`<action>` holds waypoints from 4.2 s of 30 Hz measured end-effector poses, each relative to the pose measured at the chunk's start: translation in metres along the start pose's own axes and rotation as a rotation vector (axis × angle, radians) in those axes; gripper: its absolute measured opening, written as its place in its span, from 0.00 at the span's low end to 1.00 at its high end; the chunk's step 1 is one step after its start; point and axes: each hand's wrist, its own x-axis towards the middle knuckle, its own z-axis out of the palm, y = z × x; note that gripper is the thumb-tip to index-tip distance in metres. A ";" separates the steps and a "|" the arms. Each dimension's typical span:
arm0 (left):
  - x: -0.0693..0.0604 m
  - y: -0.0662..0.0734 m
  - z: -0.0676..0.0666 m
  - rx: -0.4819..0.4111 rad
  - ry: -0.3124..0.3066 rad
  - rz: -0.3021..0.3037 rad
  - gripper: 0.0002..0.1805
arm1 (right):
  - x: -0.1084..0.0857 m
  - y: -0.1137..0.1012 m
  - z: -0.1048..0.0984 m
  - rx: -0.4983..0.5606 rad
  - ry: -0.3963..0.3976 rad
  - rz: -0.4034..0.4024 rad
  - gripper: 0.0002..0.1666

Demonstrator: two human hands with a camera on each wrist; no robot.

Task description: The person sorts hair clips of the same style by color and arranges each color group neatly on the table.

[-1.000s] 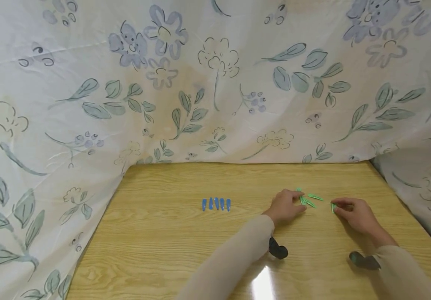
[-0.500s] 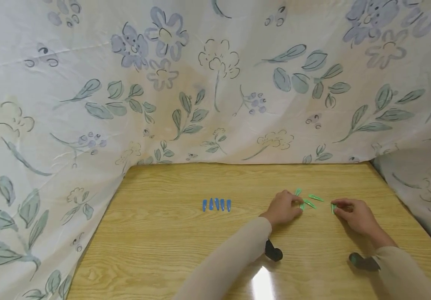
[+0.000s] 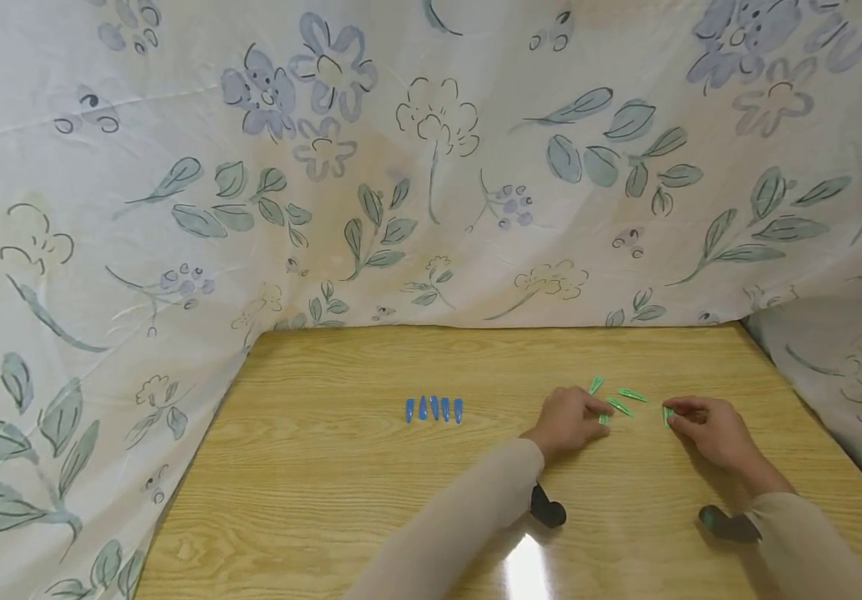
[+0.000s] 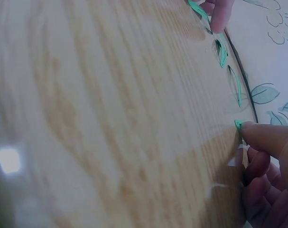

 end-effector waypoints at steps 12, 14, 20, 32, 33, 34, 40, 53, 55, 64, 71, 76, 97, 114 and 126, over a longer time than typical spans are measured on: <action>-0.003 0.003 0.005 0.071 -0.008 0.013 0.13 | -0.001 0.000 0.002 0.005 0.016 -0.016 0.17; -0.004 0.002 0.003 0.059 -0.012 0.009 0.13 | -0.002 0.000 0.003 0.004 0.019 -0.016 0.17; -0.008 0.000 -0.003 -0.031 -0.023 0.028 0.14 | -0.004 -0.001 0.004 0.004 0.032 -0.023 0.17; -0.025 -0.007 -0.022 -0.251 -0.074 0.137 0.16 | -0.005 -0.003 0.001 -0.015 0.040 -0.019 0.17; -0.027 -0.009 -0.023 -0.257 -0.076 0.142 0.16 | -0.005 -0.002 0.001 -0.017 0.039 -0.017 0.17; -0.029 -0.011 -0.024 -0.263 -0.081 0.148 0.16 | -0.005 -0.001 0.001 -0.021 0.038 -0.015 0.17; -0.042 -0.026 -0.038 -0.201 -0.093 0.211 0.18 | -0.007 0.002 0.001 -0.030 0.030 0.005 0.17; -0.071 -0.055 -0.078 -0.295 -0.070 0.225 0.19 | -0.003 -0.001 0.001 -0.022 0.035 0.003 0.17; -0.076 -0.060 -0.084 -0.341 -0.056 0.230 0.19 | -0.002 -0.001 0.002 -0.017 0.041 -0.005 0.17; -0.096 -0.077 -0.102 -0.433 -0.015 0.217 0.16 | -0.004 0.000 0.004 -0.001 0.036 0.001 0.18; -0.114 -0.096 -0.107 -0.458 -0.023 0.202 0.17 | -0.004 -0.001 0.004 -0.022 0.048 0.001 0.18; -0.130 -0.116 -0.108 -0.484 -0.032 0.153 0.17 | -0.004 -0.001 0.004 -0.014 0.040 0.000 0.18; -0.182 -0.197 -0.141 -0.383 0.006 0.005 0.15 | 0.000 -0.002 0.004 -0.023 0.036 -0.012 0.18; -0.177 -0.223 -0.153 -0.264 -0.076 0.020 0.14 | 0.001 0.001 0.005 -0.018 0.047 -0.020 0.18; -0.175 -0.227 -0.147 -0.315 -0.052 0.016 0.19 | -0.001 0.000 0.004 -0.012 0.035 -0.009 0.19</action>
